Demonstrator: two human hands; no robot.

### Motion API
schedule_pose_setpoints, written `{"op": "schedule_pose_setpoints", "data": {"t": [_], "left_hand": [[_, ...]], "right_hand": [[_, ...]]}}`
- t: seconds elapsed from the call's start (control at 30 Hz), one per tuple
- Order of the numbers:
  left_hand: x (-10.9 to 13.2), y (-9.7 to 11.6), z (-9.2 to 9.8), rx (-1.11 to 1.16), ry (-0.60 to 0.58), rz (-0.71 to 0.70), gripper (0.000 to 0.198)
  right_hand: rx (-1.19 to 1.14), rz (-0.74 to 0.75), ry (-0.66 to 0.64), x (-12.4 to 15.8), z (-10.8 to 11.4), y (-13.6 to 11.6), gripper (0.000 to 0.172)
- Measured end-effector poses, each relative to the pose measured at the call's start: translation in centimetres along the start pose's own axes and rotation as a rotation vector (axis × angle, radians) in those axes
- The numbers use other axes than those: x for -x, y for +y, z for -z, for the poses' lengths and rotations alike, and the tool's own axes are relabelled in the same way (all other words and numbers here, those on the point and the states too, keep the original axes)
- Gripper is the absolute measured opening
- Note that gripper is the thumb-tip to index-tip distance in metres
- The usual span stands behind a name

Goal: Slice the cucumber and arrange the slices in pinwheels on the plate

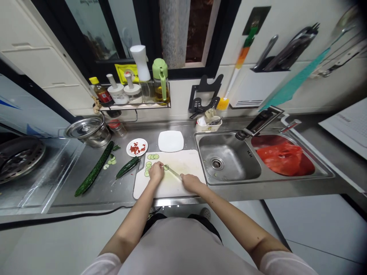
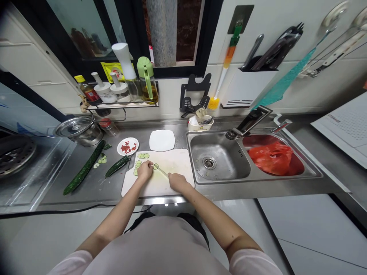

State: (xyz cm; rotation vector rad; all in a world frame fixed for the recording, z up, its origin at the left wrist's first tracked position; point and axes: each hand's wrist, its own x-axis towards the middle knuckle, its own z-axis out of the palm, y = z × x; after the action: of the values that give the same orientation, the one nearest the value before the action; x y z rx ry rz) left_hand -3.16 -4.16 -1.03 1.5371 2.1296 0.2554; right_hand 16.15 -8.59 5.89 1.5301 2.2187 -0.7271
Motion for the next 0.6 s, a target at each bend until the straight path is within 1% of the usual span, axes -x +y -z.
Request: {"op": "schedule_pose_setpoints", "data": {"t": [0.17, 0.3, 0.6], "left_hand": [[0.10, 0.05, 0.25, -0.001, -0.010, -0.001, 0.022], [0.35, 0.26, 0.06, -0.020, -0.004, -0.004, 0.021], [0.31, 0.48, -0.08, -0.014, -0.023, 0.012, 0.017]], "right_hand": [[-0.007, -0.001, 0.006, 0.20, -0.51, 0.27, 0.035], [0.005, -0.007, 0.013, 0.46, -0.73, 0.38, 0.036], [-0.006, -0.008, 0.013, 0.37, -0.08, -0.36, 0.036]]}}
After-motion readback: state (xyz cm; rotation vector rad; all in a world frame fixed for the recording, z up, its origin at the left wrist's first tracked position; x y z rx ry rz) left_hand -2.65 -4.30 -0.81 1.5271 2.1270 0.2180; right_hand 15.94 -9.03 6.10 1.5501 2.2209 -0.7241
